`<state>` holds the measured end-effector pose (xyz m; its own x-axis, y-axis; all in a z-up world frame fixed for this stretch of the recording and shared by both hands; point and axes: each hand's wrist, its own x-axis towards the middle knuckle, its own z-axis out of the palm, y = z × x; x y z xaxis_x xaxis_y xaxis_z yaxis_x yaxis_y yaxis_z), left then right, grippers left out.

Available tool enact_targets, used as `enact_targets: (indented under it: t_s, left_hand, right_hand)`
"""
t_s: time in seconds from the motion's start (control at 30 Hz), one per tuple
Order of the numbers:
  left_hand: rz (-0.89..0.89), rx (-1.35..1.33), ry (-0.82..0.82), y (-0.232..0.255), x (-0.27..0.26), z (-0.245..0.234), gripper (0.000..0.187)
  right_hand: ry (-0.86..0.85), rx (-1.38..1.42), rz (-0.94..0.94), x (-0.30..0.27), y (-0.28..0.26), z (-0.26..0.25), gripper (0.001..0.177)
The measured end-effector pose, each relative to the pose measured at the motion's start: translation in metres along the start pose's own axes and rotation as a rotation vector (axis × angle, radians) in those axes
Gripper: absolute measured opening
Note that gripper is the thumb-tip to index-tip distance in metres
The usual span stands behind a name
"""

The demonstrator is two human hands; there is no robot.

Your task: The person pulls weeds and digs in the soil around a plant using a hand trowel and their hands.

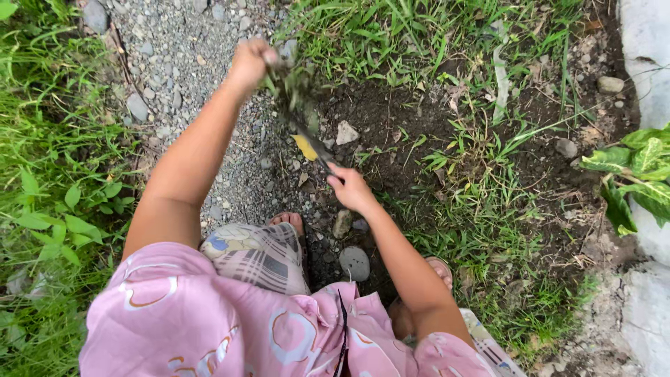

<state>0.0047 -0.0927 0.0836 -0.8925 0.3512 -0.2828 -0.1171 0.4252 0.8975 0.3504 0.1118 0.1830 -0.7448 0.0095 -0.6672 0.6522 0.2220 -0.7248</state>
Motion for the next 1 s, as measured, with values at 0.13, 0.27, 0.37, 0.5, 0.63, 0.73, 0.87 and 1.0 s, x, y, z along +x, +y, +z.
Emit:
enact_targets:
  t_s: [0.13,0.27,0.37,0.5,0.63,0.73,0.87,1.0]
  left_hand:
    - [0.108,0.19,0.027,0.095,0.002,-0.03,0.012]
    - [0.415,0.534,-0.24,0.149,-0.047,0.033,0.007]
    - [0.382,0.279,-0.421,0.166,-0.118,0.141,0.009]
    - [0.66,0.465,-0.765,0.174,-0.188,0.217,0.013]
    - [0.603,0.617,-0.644,0.156,-0.144,0.203,0.035]
    - [0.672,0.749,-0.396,0.112,-0.08,0.145,0.045]
    - [0.35,1.465,-0.222,0.054,-0.016,0.042,0.019]
    - [0.377,1.493,0.302,0.023,-0.013,-0.017,0.044]
  right_hand:
    - [0.014,-0.635,-0.04,-0.036,-0.036,-0.026,0.051]
    - [-0.006,-0.718,-0.044,-0.056,-0.065,-0.038,0.05]
    - [-0.076,-0.749,0.087,-0.054,-0.06,-0.017,0.052]
    - [-0.004,-0.731,-0.258,-0.048,-0.028,0.024,0.06]
    - [0.059,-0.681,-0.223,-0.038,-0.026,0.02,0.052]
    - [0.009,-0.292,0.129,-0.024,-0.027,-0.012,0.043]
    - [0.244,-0.059,0.022,-0.014,0.007,-0.054,0.045]
    - [0.497,-0.047,-0.046,-0.011,0.021,-0.044,0.043]
